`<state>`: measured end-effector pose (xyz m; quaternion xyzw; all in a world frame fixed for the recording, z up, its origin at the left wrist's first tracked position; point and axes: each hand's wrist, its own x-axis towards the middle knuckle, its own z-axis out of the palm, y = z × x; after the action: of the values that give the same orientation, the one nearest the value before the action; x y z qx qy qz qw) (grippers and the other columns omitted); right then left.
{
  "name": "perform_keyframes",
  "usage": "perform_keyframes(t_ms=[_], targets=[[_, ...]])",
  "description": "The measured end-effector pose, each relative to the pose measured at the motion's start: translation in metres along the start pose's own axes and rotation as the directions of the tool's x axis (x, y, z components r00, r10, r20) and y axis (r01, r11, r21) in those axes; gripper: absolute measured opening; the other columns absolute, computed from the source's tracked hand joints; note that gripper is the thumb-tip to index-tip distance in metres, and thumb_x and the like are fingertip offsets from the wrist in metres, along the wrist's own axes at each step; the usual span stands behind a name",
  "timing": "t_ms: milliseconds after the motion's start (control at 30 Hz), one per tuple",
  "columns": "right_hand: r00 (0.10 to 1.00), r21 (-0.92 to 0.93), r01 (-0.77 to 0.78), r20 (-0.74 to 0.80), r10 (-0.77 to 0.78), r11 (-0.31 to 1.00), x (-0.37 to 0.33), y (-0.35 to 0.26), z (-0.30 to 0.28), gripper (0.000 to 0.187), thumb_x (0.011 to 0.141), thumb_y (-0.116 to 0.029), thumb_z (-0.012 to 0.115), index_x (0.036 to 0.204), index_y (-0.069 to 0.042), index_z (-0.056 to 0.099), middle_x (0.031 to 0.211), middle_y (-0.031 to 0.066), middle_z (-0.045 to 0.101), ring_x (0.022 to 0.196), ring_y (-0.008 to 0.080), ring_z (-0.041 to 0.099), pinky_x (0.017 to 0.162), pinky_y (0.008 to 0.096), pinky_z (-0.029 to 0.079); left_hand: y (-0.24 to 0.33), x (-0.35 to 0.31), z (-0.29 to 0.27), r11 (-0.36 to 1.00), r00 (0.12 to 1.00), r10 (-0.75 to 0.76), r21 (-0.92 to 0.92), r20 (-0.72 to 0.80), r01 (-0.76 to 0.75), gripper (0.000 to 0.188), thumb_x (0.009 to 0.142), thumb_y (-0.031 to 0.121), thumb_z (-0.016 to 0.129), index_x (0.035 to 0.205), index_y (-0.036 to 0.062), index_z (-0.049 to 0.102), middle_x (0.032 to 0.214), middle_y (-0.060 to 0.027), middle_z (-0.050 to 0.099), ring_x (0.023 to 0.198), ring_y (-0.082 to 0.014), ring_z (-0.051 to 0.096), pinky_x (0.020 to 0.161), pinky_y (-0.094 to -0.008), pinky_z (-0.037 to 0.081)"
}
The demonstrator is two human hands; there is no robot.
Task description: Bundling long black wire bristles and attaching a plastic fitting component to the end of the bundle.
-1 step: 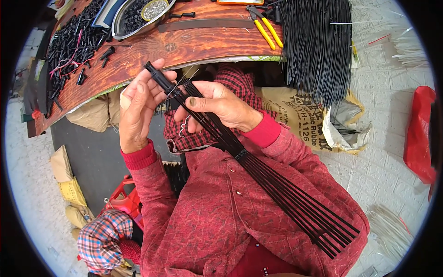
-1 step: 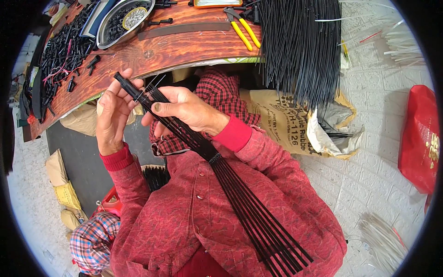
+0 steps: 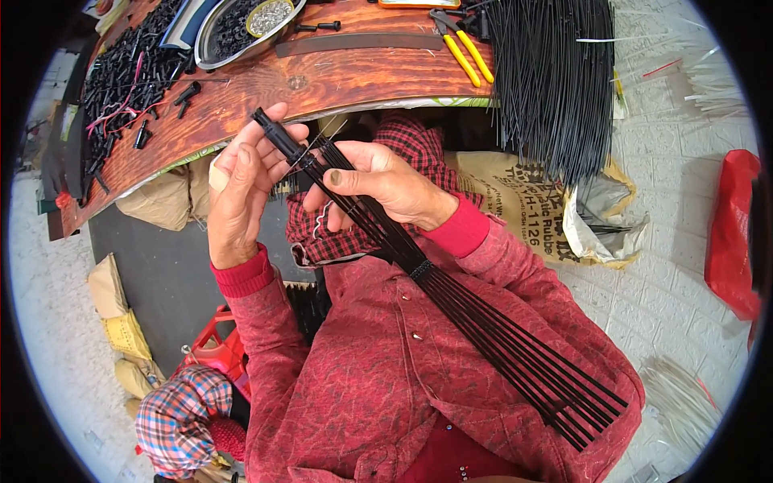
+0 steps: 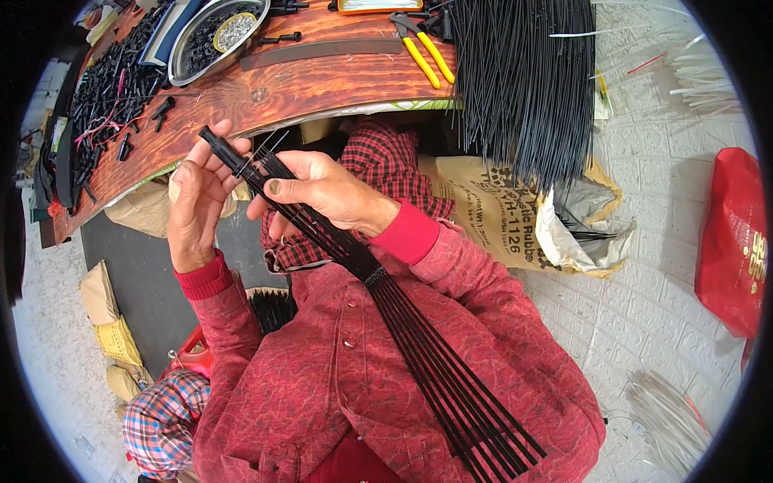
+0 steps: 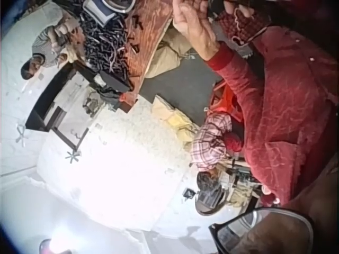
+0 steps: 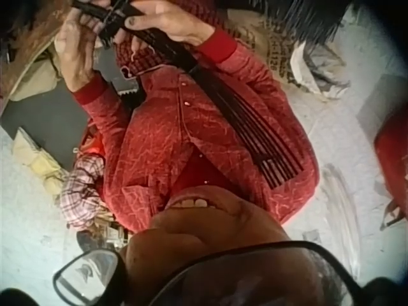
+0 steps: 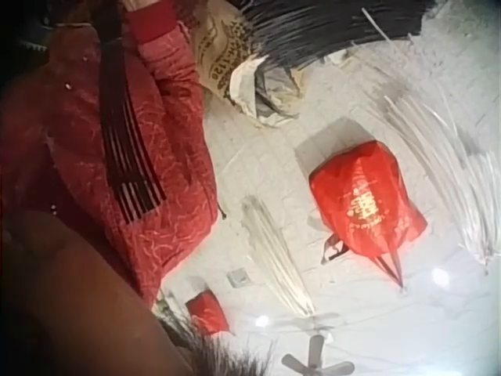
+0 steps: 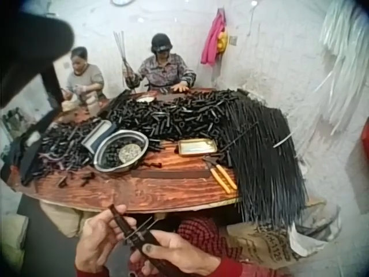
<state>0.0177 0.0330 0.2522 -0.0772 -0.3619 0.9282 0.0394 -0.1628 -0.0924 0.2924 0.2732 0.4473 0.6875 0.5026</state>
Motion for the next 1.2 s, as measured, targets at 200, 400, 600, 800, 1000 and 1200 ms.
perform_keyframes(t_ms=[200,400,600,800,1000,1200], targets=[[1.0,-0.022,-0.003,-0.013,0.003,1.0,0.001,-0.001,0.002,0.046,0.099,-0.034,0.068,0.127,0.0,0.055,0.104,0.0164,0.072,0.073,0.018,0.072,0.065,0.0283,0.06,0.003,0.0,0.005,0.983,0.999,-0.01,0.182,-0.048,0.018,0.064,0.089,0.002,0.071,0.148,-0.0043,0.045,0.127,-0.017,0.066,0.111,-0.0217,0.067,0.101,-0.0357,0.052],[1.0,-0.015,0.014,-0.019,-0.014,1.0,0.002,0.0,0.001,0.041,0.1,-0.031,0.066,0.124,0.001,0.056,0.103,0.0163,0.072,0.073,0.0184,0.073,0.063,0.0285,0.06,0.001,0.001,0.009,0.976,0.997,0.001,0.216,-0.08,0.016,0.07,0.083,-0.01,0.07,0.148,-0.0046,0.044,0.129,-0.0169,0.064,0.112,-0.0215,0.066,0.102,-0.0345,0.051],[1.0,-0.018,0.027,-0.014,-0.027,0.999,0.003,0.001,-0.001,0.034,0.102,-0.027,0.064,0.119,0.001,0.055,0.102,0.0169,0.073,0.072,0.0189,0.074,0.06,0.0285,0.06,-0.001,0.002,0.003,0.981,0.998,0.001,0.193,-0.055,0.01,0.07,0.084,-0.009,0.07,0.149,-0.0049,0.043,0.131,-0.0185,0.064,0.114,-0.0218,0.066,0.104,-0.0356,0.05],[1.0,-0.014,0.027,-0.006,-0.027,1.0,0.003,-0.001,-0.002,0.033,0.102,-0.027,0.064,0.117,0.001,0.055,0.103,0.017,0.073,0.073,0.0193,0.074,0.061,0.0283,0.06,-0.002,0.003,0.002,0.994,0.996,-0.023,0.102,-0.081,0.032,0.069,0.085,-0.006,0.072,0.148,-0.0051,0.044,0.131,-0.019,0.065,0.116,-0.0225,0.066,0.104,-0.0368,0.05],[1.0,0.006,0.022,-0.014,-0.022,1.0,0.002,-0.001,-0.002,0.033,0.102,-0.027,0.064,0.118,0.001,0.055,0.103,0.0171,0.072,0.074,0.019,0.074,0.062,0.0281,0.06,-0.005,0.002,0.008,0.992,0.995,0.019,0.129,-0.097,-0.006,0.068,0.086,-0.007,0.072,0.148,-0.0045,0.045,0.129,-0.0177,0.066,0.116,-0.0216,0.066,0.101,-0.0354,0.052],[1.0,-0.011,-0.002,-0.022,0.001,1.0,0.002,-0.001,-0.002,0.043,0.1,-0.032,0.067,0.126,0.001,0.056,0.103,0.0145,0.072,0.074,0.0166,0.072,0.065,0.0268,0.06,-0.007,0.003,0.009,0.984,0.991,0.02,0.178,-0.134,0.005,0.068,0.086,-0.009,0.071,0.148,-0.0034,0.045,0.128,-0.0174,0.066,0.113,-0.0207,0.067,0.099,-0.0334,0.053]])
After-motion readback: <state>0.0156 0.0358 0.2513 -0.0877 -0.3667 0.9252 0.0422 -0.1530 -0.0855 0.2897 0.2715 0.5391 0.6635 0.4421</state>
